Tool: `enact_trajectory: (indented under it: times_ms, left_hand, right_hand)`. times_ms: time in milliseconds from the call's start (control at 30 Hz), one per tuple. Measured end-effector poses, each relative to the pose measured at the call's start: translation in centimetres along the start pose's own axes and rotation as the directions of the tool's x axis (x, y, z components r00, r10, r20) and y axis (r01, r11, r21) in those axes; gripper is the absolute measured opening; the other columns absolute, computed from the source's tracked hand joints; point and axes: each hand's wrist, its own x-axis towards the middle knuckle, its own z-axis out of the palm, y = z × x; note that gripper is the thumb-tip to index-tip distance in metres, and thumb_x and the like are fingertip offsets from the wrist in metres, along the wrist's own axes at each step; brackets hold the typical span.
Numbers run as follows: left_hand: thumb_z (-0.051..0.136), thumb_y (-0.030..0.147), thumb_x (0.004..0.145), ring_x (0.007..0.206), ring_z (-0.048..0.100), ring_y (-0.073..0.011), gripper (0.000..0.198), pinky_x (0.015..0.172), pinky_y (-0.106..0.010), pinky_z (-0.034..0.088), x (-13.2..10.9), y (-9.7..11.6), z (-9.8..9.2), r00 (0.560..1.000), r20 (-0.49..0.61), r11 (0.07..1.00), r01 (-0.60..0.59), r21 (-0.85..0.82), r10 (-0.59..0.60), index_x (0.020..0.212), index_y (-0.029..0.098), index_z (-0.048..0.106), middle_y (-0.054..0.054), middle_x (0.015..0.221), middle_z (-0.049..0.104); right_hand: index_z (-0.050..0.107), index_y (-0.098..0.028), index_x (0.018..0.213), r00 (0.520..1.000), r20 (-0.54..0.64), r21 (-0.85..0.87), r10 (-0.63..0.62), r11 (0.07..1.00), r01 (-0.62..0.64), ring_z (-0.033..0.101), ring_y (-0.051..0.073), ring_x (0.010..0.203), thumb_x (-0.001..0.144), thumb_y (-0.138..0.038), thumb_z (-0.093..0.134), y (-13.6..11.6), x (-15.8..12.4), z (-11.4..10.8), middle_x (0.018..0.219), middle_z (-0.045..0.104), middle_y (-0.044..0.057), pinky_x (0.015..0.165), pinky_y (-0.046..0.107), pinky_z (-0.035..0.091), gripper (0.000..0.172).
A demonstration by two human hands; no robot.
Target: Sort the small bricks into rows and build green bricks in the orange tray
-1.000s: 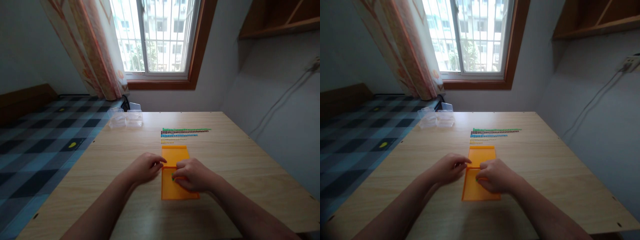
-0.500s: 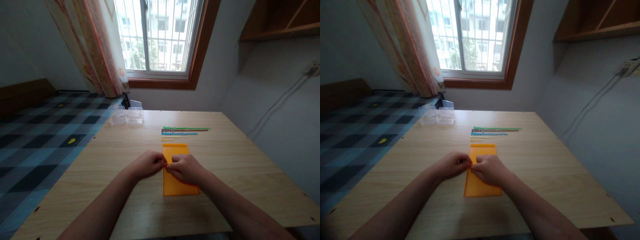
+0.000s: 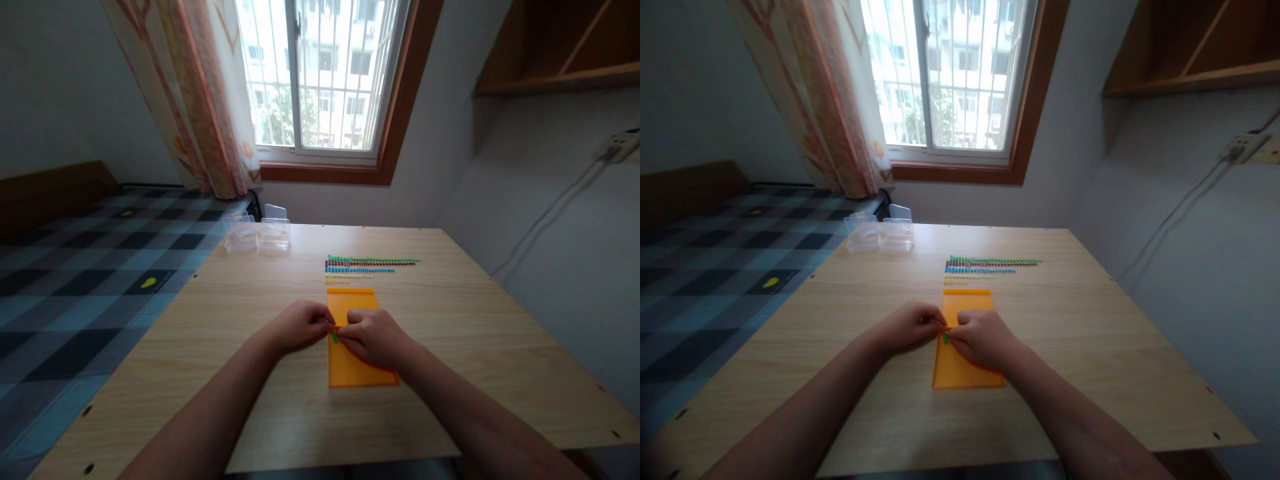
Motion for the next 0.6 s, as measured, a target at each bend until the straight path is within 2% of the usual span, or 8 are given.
enact_trajectory:
  times_ms: [267, 600]
  left_hand:
    - [0.060, 0.028, 0.083, 0.069, 0.061, -0.0141, 0.020, 0.062, -0.023, 0.042, 0.1, -0.2, 0.1, 1.000, -0.014, 1.000, 0.005, -0.019, -0.005, 0.086, 0.016, 0.076, -0.002, 0.077, 0.072]
    - [0.060, 0.027, 0.081, 0.070, 0.063, -0.0148, 0.021, 0.064, -0.024, 0.045, 0.3, -0.4, 0.3, 0.999, -0.032, 0.999, 0.001, -0.048, -0.002, 0.086, 0.015, 0.076, -0.003, 0.079, 0.073]
  right_hand:
    - [0.071, -0.021, 0.078, 0.999, -0.028, 0.024, -0.017, 1.000, 0.018, 0.048, 0.010, 0.063, 0.095, -0.027, 0.060, -0.1, -0.3, 0.2, 0.076, 0.062, 0.000, 0.059, 0.028, 0.023, 0.022]
    - [0.071, -0.020, 0.076, 1.000, -0.024, 0.004, 0.003, 1.000, -0.003, 0.051, 0.011, 0.063, 0.095, -0.029, 0.063, -1.0, 0.9, 0.7, 0.075, 0.065, 0.000, 0.060, 0.028, 0.027, 0.023]
